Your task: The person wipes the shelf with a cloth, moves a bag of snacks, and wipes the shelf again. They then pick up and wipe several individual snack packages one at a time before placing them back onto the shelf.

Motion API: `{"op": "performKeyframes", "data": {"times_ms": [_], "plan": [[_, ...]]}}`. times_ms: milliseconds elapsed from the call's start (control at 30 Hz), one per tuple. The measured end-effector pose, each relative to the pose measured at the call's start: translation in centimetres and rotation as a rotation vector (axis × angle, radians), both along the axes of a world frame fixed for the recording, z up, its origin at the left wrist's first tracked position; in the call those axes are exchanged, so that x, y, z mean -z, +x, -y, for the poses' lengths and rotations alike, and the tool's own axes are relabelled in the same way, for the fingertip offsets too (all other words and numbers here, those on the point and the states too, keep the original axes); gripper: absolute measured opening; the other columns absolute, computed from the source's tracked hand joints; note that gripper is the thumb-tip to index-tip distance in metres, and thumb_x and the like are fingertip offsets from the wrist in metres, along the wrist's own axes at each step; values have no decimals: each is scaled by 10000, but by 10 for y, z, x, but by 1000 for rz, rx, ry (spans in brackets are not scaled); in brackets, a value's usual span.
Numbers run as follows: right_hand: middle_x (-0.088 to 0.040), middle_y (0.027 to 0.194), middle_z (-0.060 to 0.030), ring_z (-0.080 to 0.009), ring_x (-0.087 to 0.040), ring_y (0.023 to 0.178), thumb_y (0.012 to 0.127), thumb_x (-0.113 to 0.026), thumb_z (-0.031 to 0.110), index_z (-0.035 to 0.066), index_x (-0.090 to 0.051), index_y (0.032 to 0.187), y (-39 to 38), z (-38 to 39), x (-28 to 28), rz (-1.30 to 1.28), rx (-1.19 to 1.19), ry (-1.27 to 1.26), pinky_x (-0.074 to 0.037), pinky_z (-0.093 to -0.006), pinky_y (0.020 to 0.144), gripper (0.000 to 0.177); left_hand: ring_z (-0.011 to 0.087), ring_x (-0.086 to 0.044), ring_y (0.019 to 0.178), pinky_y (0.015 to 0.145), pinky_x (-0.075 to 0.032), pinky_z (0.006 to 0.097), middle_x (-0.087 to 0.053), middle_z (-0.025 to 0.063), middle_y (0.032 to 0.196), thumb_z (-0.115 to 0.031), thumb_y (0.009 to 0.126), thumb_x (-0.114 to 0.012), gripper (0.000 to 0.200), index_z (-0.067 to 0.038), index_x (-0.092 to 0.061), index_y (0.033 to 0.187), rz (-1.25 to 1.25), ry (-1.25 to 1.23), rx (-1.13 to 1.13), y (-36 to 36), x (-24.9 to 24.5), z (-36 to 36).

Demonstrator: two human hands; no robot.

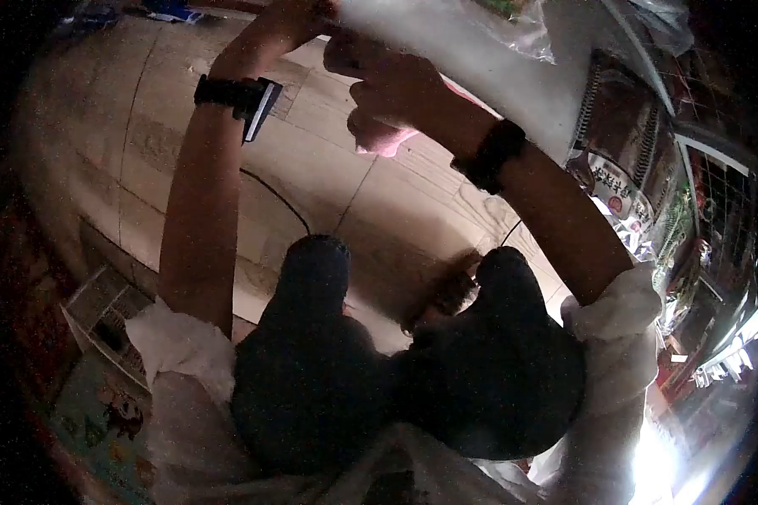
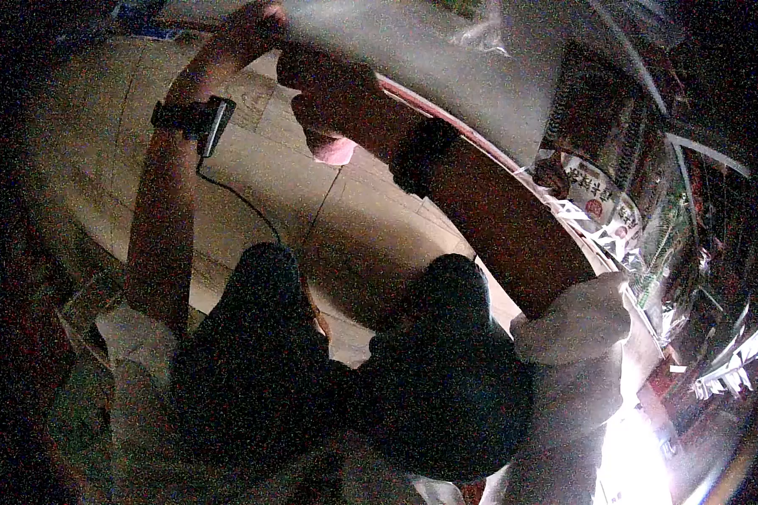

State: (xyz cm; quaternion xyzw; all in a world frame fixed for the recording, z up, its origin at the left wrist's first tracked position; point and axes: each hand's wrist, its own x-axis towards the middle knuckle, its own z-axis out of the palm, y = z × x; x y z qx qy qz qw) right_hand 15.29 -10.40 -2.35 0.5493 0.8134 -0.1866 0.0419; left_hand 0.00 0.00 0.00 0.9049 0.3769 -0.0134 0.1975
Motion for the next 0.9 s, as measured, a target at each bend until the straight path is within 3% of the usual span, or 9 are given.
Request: {"op": "performKeyframes", "data": {"times_ms": [100,167,300,433,567,700,800,833,900], "plan": [[-536,856,-110,-277,-549,837,577,-631,170,90,-512,888,-7,-3,19,-452,11,434,-457,-410,654,343,302,-522,902,739,-417,378,-519,180,984,-76,759,-549,75,-48,-523,823,247,-6,13,-12,31,-11],[-537,856,-122,-277,-552,834,611,-606,159,52,-513,897,-12,-5,10,-277,-114,451,-460,-392,639,319,166,-484,741,703,-402,296,-496,58,843,-426,810,-498,358,-69,-509,839,361,-147,36,-21,66,-35],[-538,855,-139,-277,-558,828,663,-567,142,-4,-514,910,-32,-17,-3,-15,-293,482,-466,-365,616,292,143,-484,766,695,-401,282,-512,65,802,-361,818,-508,330,-32,-519,839,628,-254,-38,-23,51,-16],[-547,919,-166,-276,-559,855,671,-572,146,-32,-514,932,-58,-33,17,-242,-66,440,-474,-357,657,321,211,-535,794,704,-428,309,-565,102,853,-234,825,-486,206,-59,-568,897,870,390,-512,-55,47,-7],[-546,984,-161,-273,-542,933,693,-522,124,-15,-492,1013,-81,-55,26,-276,18,350,-463,-376,738,350,169,-524,728,671,-422,263,-561,79,816,-18,748,-467,103,-13,-519,837,575,707,-725,-97,74,-11],[-561,975,-159,-290,-546,916,688,-546,144,0,-507,1024,-95,-59,24,-371,103,367,-422,-427,802,367,143,-490,634,592,-419,278,-538,67,773,-107,777,-509,149,3,-486,875,1205,-208,-915,-79,88,26],[-567,969,-150,-301,-543,915,693,-547,150,11,-515,1024,-92,-62,28,-469,91,504,-410,-412,812,360,119,-494,690,589,-419,253,-516,66,844,-115,780,-504,220,11,-445,951,778,-140,-762,-65,93,31],[-567,969,-150,-301,-543,915,693,-547,150,11,-515,1024,-88,-63,25,-476,89,512,-410,-412,812,360,119,-494,690,589,-419,253,-516,66,844,-115,780,-504,220,11,-445,951,776,-131,-761,-73,109,31],[-563,966,-164,-312,-540,902,701,-548,164,3,-493,1061,-77,-60,6,-321,-38,254,-405,-410,819,398,142,-510,741,635,-433,281,-524,85,877,-125,781,-508,235,10,-442,962,836,-422,-850,-56,66,49]]}}
